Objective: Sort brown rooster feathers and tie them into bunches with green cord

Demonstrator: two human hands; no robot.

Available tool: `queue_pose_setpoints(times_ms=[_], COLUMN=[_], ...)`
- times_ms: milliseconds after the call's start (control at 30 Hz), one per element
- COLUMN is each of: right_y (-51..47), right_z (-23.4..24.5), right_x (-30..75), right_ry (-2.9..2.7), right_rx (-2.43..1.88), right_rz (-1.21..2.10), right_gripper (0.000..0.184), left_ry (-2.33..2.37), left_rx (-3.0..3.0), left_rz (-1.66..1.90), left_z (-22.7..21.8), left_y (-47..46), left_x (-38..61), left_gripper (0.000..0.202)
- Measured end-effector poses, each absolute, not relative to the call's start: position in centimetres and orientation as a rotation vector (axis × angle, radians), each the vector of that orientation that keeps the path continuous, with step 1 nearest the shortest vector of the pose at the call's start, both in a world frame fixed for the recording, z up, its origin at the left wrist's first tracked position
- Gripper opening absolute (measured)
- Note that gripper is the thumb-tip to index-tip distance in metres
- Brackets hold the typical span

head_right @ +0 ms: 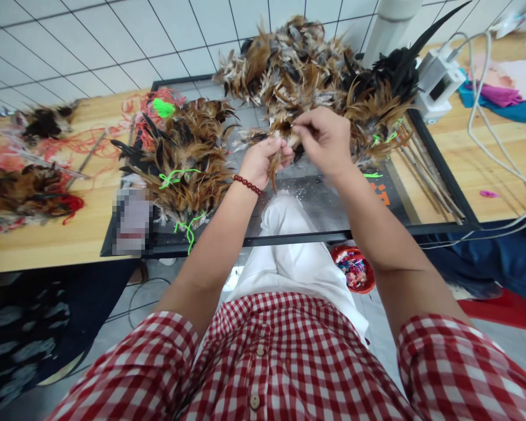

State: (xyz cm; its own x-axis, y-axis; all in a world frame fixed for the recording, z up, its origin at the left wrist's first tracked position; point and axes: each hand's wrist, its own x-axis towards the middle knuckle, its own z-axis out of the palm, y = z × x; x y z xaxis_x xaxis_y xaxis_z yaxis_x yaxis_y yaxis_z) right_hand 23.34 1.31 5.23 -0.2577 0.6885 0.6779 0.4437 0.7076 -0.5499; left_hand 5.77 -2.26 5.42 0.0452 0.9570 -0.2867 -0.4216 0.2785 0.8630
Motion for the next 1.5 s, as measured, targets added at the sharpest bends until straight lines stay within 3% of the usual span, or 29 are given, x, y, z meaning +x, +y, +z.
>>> queue_pose_setpoints(times_ms=[233,567,733,1033,1500], right_y=[0.1,-0.2,-0.1,-0.4,1.9], right_z=[4.6,5.4,4.8,5.0,4.2], right_x=[21.5,22.2,22.1,21.6,22.1], right_ry=[-2.271,-2.307,-2.239,-1.993,-1.781], right_rx=[-0.730,-0.818,-0.904,-0.923,-0.898], right_rz=[0.074,-0.123,-0.017,0.356,0.684], right_gripper=[0.029,0.027,0.022,0.041,0.048], left_ry=[0.914,0.826,0.868,1.081,1.055], left_rx=[0.590,0.581,0.594,0.712,0.819], left_rz=[1.220,1.230,1.248,1.389,1.205], left_z=[5.3,5.5,5.2,4.5,5.9], left_y=[-2.2,-2.4,-2.2,-1.8,-3.0], left_x=[5.7,5.8,5.9,6.4,6.9], left_gripper=[0.010,0.021,0.013,0.020,0.020])
